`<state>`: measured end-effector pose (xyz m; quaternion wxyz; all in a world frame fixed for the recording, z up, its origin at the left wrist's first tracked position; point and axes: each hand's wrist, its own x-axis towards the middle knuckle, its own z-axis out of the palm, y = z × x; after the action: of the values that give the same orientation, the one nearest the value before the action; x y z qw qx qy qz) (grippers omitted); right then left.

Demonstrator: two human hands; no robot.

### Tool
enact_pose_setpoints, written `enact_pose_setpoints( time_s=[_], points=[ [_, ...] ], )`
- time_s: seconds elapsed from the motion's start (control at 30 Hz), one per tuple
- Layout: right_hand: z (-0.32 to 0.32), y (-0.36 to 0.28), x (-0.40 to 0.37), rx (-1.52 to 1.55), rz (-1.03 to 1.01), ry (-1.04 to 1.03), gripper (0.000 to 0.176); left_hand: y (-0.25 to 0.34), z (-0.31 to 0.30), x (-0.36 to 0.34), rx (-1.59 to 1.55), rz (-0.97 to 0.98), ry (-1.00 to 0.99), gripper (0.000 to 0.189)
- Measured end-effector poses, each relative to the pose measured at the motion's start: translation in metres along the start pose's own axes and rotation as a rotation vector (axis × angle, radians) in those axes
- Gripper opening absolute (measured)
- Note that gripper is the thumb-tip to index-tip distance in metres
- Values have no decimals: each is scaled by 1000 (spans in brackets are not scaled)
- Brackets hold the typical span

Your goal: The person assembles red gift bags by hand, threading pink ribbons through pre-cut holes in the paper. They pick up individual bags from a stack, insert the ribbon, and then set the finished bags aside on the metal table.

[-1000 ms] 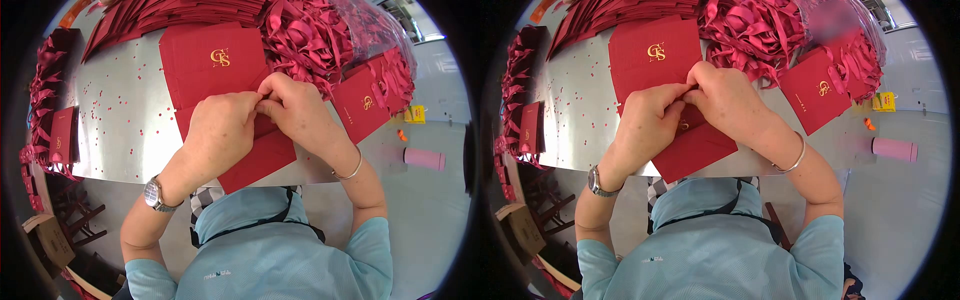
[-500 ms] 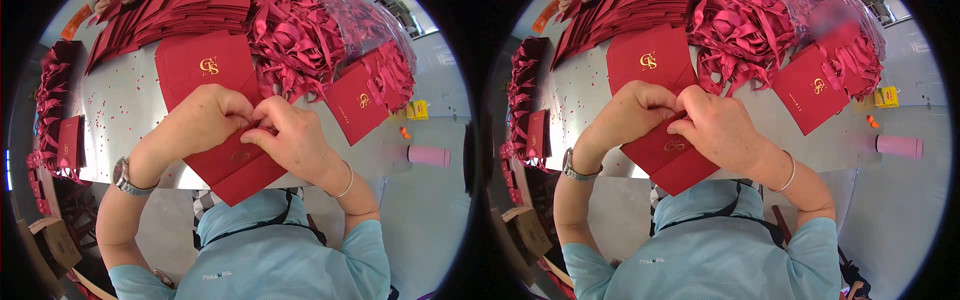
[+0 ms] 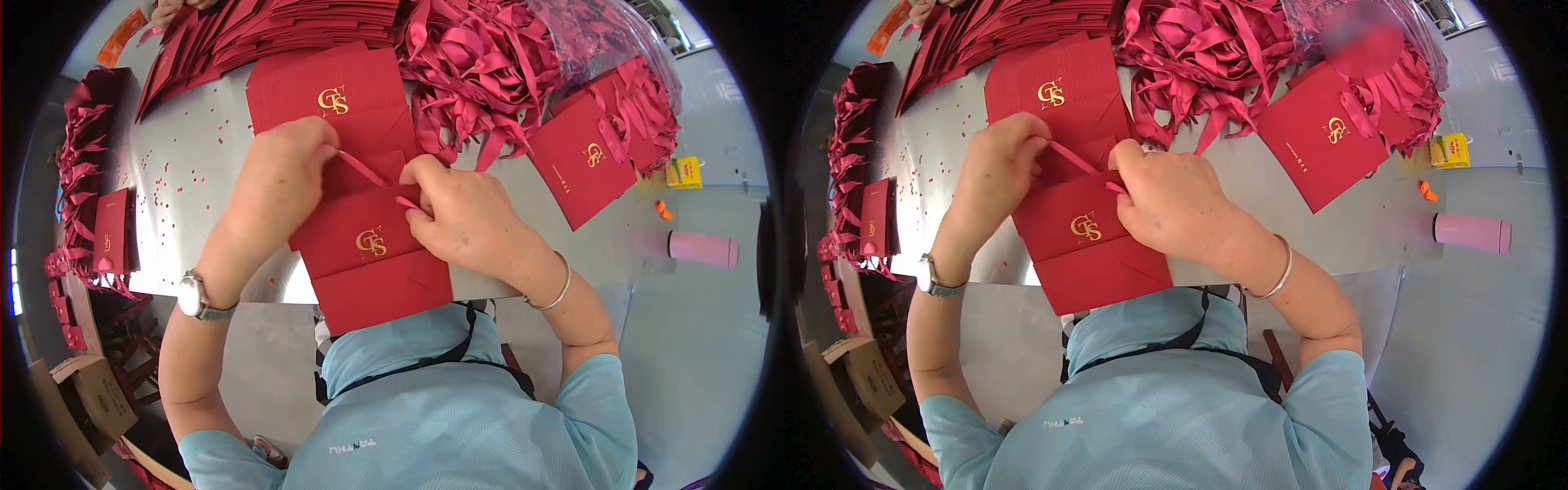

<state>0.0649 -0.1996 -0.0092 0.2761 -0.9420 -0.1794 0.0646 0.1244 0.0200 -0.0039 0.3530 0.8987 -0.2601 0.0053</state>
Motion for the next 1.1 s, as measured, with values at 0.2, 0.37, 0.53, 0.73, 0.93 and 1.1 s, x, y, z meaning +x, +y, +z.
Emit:
enact_pose_setpoints(
  time_s=[0.2,0.37,0.53,0.73,0.93,1.1],
  points=[
    [6,3,-1,2,-58,40,28,-16,-9,-3,90,-199,254,7],
    [8,4,-5,-5,-144,43,24,2,-26,-27,-42,-226,238,21],
    [10,5,-9,7,-158,64,25,7,-24,-48,230,111,-57,30],
    [-7,9,-33,-136,-172,85,29,9,-21,-48,233,4,-128,27],
    [-24,45,-54,-336,-189,190,16,1,-24,-67,78,-142,-49,23],
    [-39,54,-65,-149,-138,155,11,-9,-28,-75,-155,-336,63,20]
  ],
)
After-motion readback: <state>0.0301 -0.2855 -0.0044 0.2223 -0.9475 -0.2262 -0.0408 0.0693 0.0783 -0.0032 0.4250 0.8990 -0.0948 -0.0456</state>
